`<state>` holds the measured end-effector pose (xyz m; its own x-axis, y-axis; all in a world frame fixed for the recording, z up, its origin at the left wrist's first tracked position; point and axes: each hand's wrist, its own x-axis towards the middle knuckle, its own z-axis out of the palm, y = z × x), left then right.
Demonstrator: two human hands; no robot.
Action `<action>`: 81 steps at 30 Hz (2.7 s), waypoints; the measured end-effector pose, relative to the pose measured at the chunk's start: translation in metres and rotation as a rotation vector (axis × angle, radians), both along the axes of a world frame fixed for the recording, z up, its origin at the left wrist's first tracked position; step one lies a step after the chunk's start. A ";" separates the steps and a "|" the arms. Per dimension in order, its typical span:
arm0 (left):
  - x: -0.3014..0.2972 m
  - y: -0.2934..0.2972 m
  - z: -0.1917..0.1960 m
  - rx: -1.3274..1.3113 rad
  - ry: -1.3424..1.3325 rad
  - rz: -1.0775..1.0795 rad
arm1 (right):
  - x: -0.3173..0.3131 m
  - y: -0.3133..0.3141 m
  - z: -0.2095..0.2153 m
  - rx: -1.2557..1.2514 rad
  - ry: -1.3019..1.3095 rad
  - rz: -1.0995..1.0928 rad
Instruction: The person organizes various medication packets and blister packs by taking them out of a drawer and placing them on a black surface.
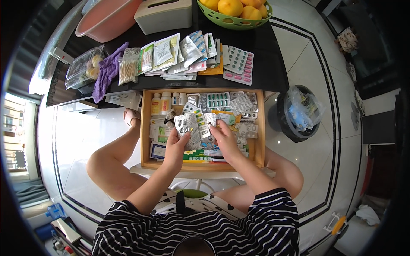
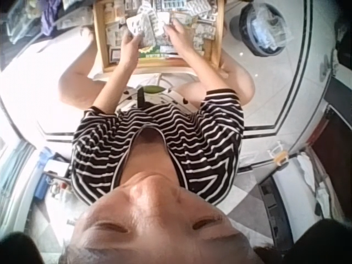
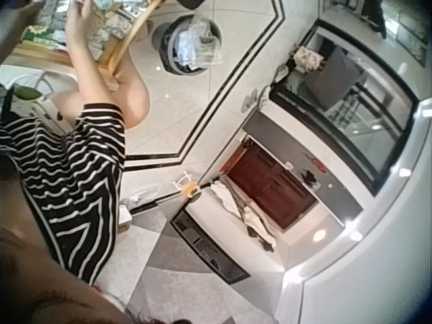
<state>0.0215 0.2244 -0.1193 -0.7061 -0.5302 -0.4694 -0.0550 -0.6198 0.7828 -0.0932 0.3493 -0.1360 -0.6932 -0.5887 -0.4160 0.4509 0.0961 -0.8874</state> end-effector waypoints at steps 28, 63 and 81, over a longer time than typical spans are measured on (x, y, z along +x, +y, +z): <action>-0.052 0.043 0.035 -0.019 0.096 -0.136 | -0.010 0.018 0.054 -0.132 0.208 0.018; -0.202 0.028 0.093 -0.067 0.412 -0.502 | -0.188 0.018 0.103 0.517 1.223 0.013; -0.190 0.019 0.098 -0.130 0.408 -0.433 | -0.152 0.002 0.102 0.106 0.966 -0.220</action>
